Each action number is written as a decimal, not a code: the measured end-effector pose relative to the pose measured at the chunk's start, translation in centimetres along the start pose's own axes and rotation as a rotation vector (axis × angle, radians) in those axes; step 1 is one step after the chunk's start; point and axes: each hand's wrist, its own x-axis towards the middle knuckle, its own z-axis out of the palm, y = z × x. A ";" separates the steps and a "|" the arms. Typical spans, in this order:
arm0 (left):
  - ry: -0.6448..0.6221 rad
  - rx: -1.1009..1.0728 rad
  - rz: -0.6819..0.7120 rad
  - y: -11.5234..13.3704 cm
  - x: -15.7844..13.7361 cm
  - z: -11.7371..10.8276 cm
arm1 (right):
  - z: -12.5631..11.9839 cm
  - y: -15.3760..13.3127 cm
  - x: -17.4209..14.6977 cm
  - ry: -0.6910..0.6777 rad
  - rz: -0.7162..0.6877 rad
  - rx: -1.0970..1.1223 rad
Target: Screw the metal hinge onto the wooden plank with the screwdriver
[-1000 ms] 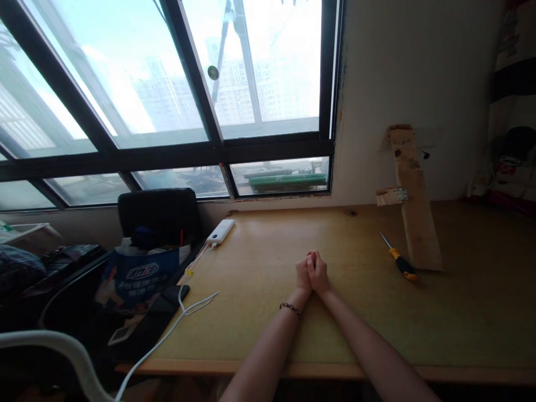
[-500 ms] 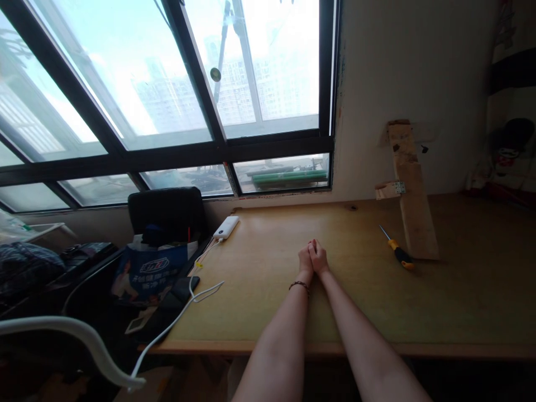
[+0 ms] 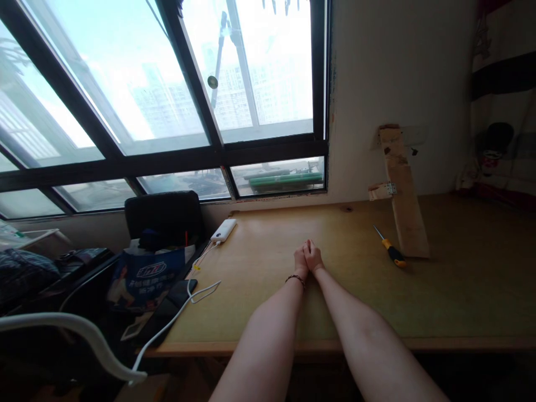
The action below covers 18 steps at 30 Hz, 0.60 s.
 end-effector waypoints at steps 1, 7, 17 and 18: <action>-0.002 -0.001 0.002 0.0 0.0 0.0 | 0.0 0.0 0.0 0.005 0.003 -0.003; 0.002 0.000 0.018 0.3 -0.3 -0.2 | 0.1 -0.1 0.0 0.030 0.025 -0.015; 0.032 0.047 0.024 0.4 -0.6 -0.3 | 0.4 0.1 0.2 0.033 0.052 -0.026; 0.039 0.059 0.029 0.5 -0.7 -0.3 | 0.4 0.1 0.2 0.025 0.049 -0.025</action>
